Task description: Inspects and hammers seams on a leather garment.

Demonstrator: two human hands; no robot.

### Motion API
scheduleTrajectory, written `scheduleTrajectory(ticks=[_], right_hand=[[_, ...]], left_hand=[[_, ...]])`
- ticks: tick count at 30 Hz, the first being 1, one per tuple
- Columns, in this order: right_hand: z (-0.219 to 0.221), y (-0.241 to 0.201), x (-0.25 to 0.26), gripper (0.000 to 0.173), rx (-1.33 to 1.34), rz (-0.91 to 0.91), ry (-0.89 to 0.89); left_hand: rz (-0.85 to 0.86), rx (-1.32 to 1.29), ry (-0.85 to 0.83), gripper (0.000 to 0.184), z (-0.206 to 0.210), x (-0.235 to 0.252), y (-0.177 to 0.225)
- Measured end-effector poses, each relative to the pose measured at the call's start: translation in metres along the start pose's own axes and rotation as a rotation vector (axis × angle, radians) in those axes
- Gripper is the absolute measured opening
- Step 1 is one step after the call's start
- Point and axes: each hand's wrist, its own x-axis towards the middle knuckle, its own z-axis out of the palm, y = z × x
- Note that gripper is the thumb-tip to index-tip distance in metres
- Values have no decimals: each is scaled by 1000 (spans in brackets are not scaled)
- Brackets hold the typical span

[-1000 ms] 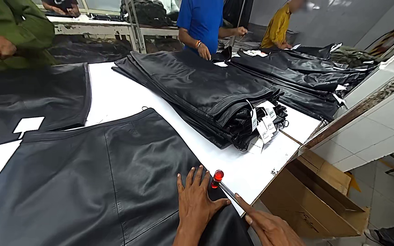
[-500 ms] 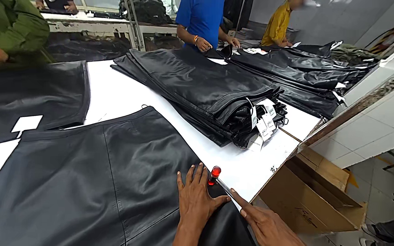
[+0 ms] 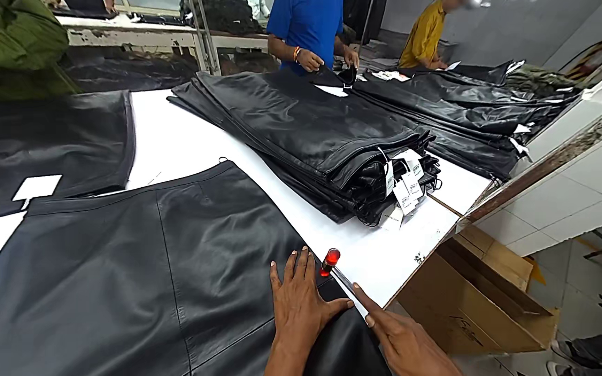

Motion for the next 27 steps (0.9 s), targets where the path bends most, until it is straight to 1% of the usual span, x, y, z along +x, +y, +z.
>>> scheduleTrajectory(ticks=[1,2,5,6,7,8,9,12,13,15,16,17,20,21,23,24,25,27], right_hand=[[1,3,2,49,-9,13,-25],[-2,2,5,49,6,6,-9],[-1,-6,4,49,46,-56,138],[4,-3,3,49,16,-51,131],[8,3,3,49,-12,-31,82],[8,8,4,49,-18,-9,21],[2,10,4,49,-7,2,3],[-10,-1,-6,49,130,-34,102],[-11,-5,-13,49,131,-25,83],[-4,0,-23,49,30,17,-25],[-2,3,-25,49,14,25,-43],[-6,2,-25,49,35,19,-24],[-9,-11,-31,50,166,-43,142],[-7,-12,-33,50,140,-40,135],[-1,-6,-35,48,-2,16,6],[0,-4,-35,48,-22,34,-47],[-3,-5,-33,48,3,29,-42],[-7,-14,-34,48,113,-15,86]], left_hand=[[6,0,2,132,0,0,0],[10,-4,15,132,-1,2,1],[-7,-13,-8,132,-1,0,0],[-12,-9,-18,132,0,0,0],[-12,-4,-25,132,0,0,0],[-11,2,-36,133,-1,0,1],[-5,4,-38,134,-1,1,2],[-14,4,-78,136,-5,3,1],[-19,3,-82,136,-5,2,0],[-18,3,-75,135,-4,1,0],[-13,4,-74,136,-4,1,0],[-8,8,-71,137,-4,4,1],[-24,15,-127,140,-7,3,1],[-26,17,-131,140,-7,2,0],[-20,15,-123,139,-6,1,1],[-8,16,-106,140,-5,0,1],[1,16,-102,141,-6,2,1],[-14,13,-159,143,-9,4,2]])
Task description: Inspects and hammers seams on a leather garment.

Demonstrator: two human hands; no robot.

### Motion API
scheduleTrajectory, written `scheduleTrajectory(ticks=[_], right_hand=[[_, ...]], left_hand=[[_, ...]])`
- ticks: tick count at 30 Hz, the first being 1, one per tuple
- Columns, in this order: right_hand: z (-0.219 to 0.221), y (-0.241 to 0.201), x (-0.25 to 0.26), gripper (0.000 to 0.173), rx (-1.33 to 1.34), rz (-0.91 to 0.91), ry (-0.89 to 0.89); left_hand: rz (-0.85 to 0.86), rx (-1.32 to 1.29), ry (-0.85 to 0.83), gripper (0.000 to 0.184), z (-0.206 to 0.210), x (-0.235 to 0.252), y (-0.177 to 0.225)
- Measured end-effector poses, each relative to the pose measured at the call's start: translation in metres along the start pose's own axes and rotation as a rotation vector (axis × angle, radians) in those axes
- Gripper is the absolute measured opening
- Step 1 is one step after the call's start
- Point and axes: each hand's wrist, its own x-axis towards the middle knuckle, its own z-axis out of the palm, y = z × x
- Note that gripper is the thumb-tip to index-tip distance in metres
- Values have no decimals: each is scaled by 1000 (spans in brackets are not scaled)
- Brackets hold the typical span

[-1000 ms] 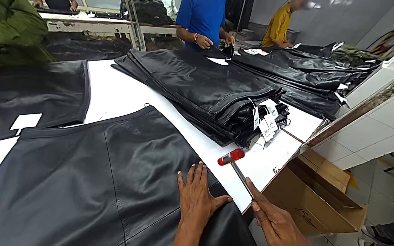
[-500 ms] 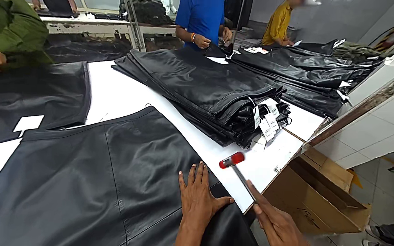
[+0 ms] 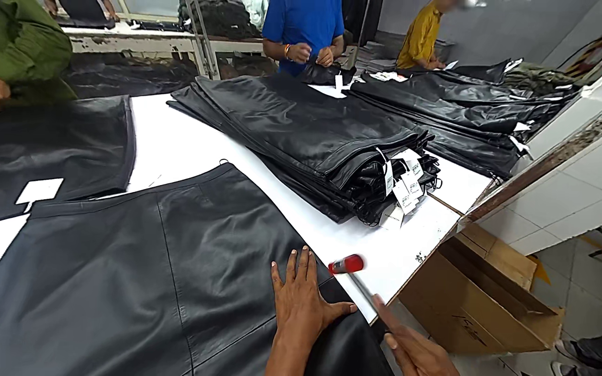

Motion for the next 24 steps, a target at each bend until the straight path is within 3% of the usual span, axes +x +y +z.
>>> scheduleTrajectory(ticks=[2,5,9,13,17,21,24], right_hand=[[3,-3,-7,49,34,-13,83],[10,20,-10,48,-46,53,-36],[1,14,-13,50,89,34,17],[7,20,-19,48,-51,72,-78],[3,12,-17,49,23,18,53],[0,18,-11,49,-26,66,-109],[-8,1,-4,51,69,-21,72]], left_hand=[[-12,11,-26,143,0,-2,0],[-8,13,-29,144,0,-2,1],[-14,12,-20,145,0,-1,0],[-9,22,-25,146,0,-1,1],[-16,10,-29,145,-1,1,0],[-11,18,-41,146,-2,1,1],[-18,12,-50,146,-3,3,1]])
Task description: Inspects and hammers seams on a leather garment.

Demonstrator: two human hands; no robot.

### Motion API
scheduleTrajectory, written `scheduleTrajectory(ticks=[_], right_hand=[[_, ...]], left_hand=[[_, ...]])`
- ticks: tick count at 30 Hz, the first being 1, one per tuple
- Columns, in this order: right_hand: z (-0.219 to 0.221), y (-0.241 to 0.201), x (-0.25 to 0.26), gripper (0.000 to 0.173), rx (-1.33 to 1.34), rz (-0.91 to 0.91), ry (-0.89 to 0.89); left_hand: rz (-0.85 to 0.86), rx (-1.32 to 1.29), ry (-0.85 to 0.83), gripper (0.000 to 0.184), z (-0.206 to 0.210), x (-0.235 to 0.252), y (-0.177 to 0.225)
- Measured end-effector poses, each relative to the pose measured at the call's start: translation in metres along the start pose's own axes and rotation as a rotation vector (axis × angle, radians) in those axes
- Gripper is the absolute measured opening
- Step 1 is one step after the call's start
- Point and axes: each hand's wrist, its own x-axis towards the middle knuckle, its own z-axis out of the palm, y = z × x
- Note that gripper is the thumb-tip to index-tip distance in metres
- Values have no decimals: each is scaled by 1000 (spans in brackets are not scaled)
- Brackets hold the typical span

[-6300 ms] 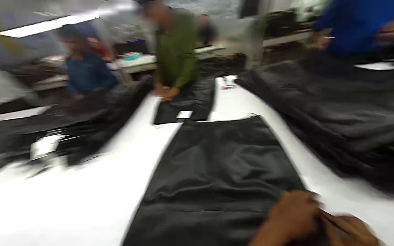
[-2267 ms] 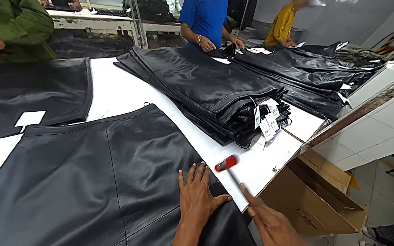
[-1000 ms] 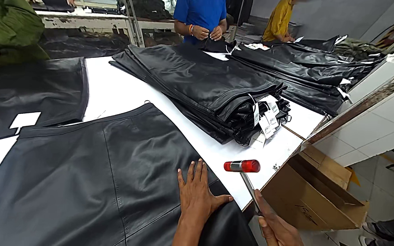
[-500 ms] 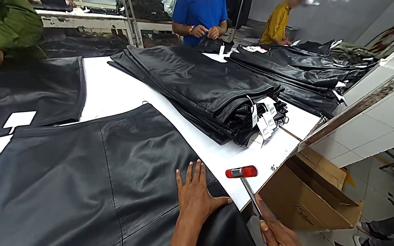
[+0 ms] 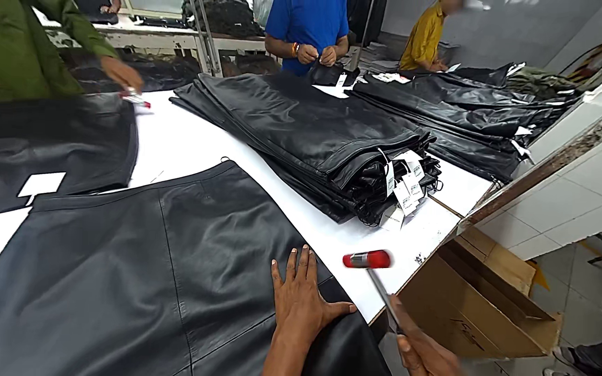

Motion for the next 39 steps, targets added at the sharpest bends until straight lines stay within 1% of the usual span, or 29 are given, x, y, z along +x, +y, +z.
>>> scheduleTrajectory(ticks=[1,2,3,5,6,7,10,11,13,14,15,18,19,21,22,23,25,26,30,33,36,38,39], right_hand=[[1,-5,1,52,-6,-34,60],[3,-6,0,51,-55,-46,78],[7,-4,1,49,-136,-32,44],[8,5,7,48,-289,53,-168],[6,5,11,49,-316,69,-216],[3,3,14,48,-300,64,-209],[4,-7,9,47,-175,7,-53],[8,-5,6,47,-188,11,-50],[13,7,4,48,-284,58,-161],[11,9,7,49,-295,62,-186],[7,8,11,48,-270,44,-166],[5,-7,10,48,-143,-1,-22],[9,-5,10,47,-164,1,-32],[13,8,8,48,-248,47,-165],[13,10,8,49,-237,59,-190],[10,10,10,48,-196,56,-174],[8,2,3,49,-99,37,-75],[7,-1,-3,49,-76,45,-62],[5,12,-19,49,-101,126,-173],[0,4,-24,49,-42,95,-109],[7,8,-27,48,-113,136,-192],[3,9,-24,49,-70,134,-189],[2,9,-23,49,-46,113,-159]], left_hand=[[-2,-7,10,146,2,-1,0],[1,-8,17,145,3,-2,0],[7,-2,20,145,3,-3,-1],[13,0,12,145,1,-3,-1],[17,-2,10,145,1,-3,-1],[17,-5,16,145,1,-2,-1],[-2,-10,-17,145,-1,-3,0],[0,-12,-12,145,0,-4,0],[13,-9,25,145,4,-5,-1],[18,-6,34,145,4,-4,-1],[18,-5,32,145,3,-3,-1],[6,-8,10,144,2,-4,-1],[6,-8,25,143,3,-5,-1],[20,-16,53,143,6,-6,-1],[24,-17,37,144,5,-6,-1],[21,-15,16,145,2,-3,-1],[1,-11,-37,145,-1,-3,0],[-5,-6,-58,145,-1,-4,0],[13,2,-19,148,2,-4,-1],[7,4,-10,149,2,-4,-2],[13,20,-2,151,3,-5,-2],[17,22,-19,153,1,-3,-1],[10,23,-42,153,-1,-2,-1]])
